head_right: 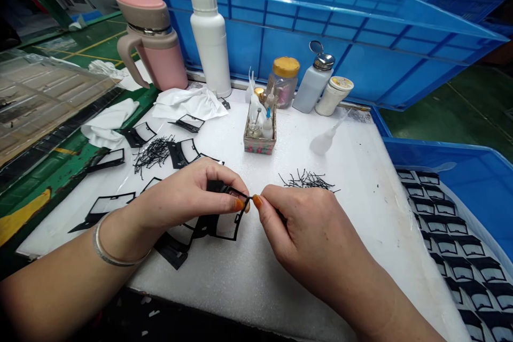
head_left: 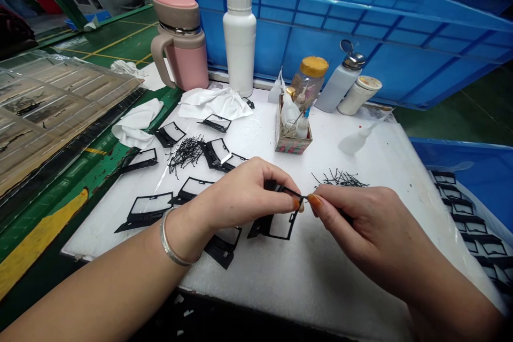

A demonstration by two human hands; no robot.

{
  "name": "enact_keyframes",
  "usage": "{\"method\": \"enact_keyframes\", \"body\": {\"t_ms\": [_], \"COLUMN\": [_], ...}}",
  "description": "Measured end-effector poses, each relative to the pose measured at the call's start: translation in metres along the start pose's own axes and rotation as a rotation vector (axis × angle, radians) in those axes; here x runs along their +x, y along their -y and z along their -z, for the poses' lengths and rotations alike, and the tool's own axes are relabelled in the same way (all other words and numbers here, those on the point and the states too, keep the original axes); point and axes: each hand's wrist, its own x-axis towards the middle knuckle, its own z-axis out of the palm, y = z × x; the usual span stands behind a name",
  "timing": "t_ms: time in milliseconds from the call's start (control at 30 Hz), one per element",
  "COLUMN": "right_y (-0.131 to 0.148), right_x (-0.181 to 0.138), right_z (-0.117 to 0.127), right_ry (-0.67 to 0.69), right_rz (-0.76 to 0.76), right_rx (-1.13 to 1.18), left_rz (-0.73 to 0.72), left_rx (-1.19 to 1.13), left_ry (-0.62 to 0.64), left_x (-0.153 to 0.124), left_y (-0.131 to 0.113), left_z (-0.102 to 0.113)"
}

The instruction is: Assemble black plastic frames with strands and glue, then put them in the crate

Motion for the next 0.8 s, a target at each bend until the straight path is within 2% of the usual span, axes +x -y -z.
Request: {"method": "enact_keyframes", "body": {"t_ms": [800], "right_y": [0.0018], "right_x": [-0.0002], "right_z": [0.0036], "right_ry": [0.062], "right_rz": [-0.016], "right_rx": [0.036], "left_rz": [-0.006], "left_rx": [-0.008], "left_ry": [0.012], "left_x": [-0.0002], "left_y": [0.0010], "left_z": [0.0012]}}
